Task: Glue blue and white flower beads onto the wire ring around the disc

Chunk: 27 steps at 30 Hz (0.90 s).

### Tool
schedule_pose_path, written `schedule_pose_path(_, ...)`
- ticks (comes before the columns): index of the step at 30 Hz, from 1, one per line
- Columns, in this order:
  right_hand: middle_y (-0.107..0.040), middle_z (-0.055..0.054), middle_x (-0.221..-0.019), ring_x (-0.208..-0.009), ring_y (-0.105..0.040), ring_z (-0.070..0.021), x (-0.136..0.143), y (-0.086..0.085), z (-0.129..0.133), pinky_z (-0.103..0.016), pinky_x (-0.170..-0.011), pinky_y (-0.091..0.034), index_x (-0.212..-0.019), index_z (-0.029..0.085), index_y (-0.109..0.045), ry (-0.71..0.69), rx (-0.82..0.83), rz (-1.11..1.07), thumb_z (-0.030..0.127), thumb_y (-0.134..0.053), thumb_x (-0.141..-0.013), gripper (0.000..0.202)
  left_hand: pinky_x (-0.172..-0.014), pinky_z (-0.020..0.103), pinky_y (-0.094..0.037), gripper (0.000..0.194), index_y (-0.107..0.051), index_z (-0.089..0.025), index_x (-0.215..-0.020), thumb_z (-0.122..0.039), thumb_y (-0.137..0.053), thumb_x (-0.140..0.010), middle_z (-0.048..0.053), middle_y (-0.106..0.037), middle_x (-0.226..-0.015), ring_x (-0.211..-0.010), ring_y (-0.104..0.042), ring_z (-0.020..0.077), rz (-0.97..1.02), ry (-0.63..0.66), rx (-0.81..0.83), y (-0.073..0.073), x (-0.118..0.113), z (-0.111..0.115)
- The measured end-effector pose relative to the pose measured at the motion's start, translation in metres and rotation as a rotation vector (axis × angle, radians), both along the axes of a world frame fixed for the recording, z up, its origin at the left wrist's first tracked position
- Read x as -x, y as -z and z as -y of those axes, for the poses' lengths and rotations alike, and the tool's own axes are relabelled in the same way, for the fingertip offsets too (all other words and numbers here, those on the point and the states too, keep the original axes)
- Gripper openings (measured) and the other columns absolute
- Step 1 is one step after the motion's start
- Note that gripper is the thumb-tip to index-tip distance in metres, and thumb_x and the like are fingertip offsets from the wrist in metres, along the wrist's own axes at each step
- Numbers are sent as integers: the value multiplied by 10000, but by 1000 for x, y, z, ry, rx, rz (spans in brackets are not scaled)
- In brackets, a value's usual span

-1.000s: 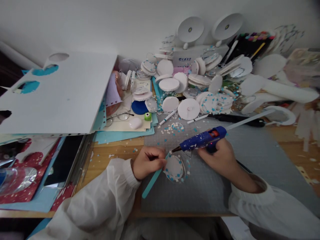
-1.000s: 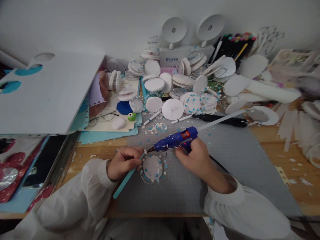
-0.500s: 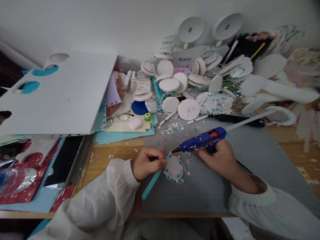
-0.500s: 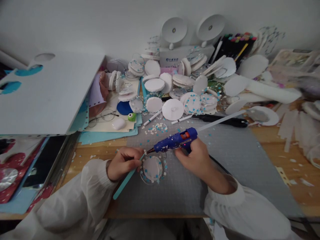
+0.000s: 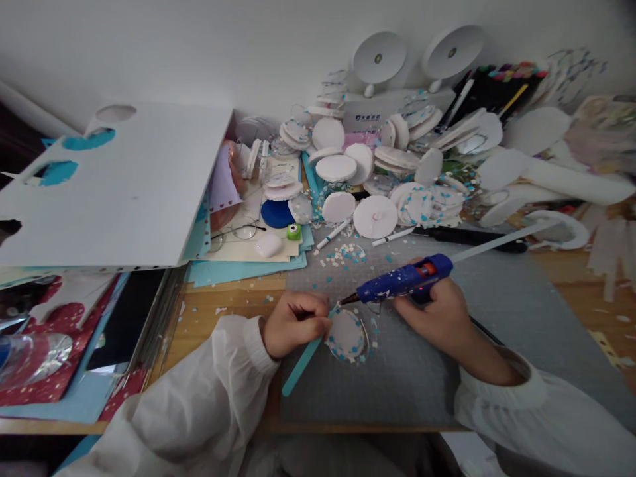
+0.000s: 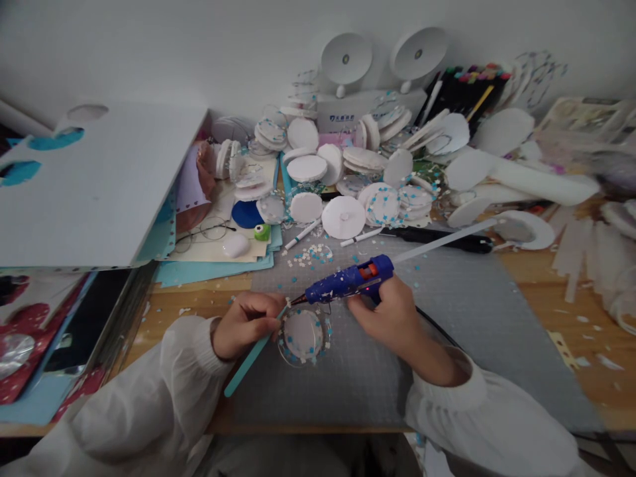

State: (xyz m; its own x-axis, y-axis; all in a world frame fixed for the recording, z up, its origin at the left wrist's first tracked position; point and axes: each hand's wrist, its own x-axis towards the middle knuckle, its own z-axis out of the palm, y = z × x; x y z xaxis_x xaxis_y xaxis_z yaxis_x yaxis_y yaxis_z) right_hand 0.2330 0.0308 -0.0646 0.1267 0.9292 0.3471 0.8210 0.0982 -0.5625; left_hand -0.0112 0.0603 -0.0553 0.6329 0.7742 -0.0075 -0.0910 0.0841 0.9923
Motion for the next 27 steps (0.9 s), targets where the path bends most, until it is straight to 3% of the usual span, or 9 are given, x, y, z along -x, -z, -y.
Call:
schedule_pose_path(11, -635, -16, -724, -627, -613, -202, 3, -15, 0, -317, -563, -481, -840, 243, -522, -77, -41, 13, 291, -578, -675, 181, -504, 256, -279, 345, -490, -144, -447, -271, -626, -738, -19, -415, -499, -498, -375, 97, 13, 6, 19, -2, -1, 0)
schedule_pose_path(22, -629, -24, -743, -662, -615, -199, 2, -13, 1, -318, -590, -488, -828, 248, -510, -89, -131, 92, 266, -586, -692, 156, -508, 256, -286, 348, -505, -145, -450, -302, -624, -736, -13, -426, -499, -505, -382, 101, -13, 4, 10, -3, -1, 0)
schedule_pose_path(27, -629, -38, -774, -700, -613, -216, 1, -16, 1, -343, -640, -491, -829, 253, -511, 17, -156, 106, 287, -599, -696, 163, -506, 256, -290, 365, -513, -145, -453, -342, -630, -736, -11, -429, -497, -504, -386, 103, -28, 11, 4, -2, 0, 0)
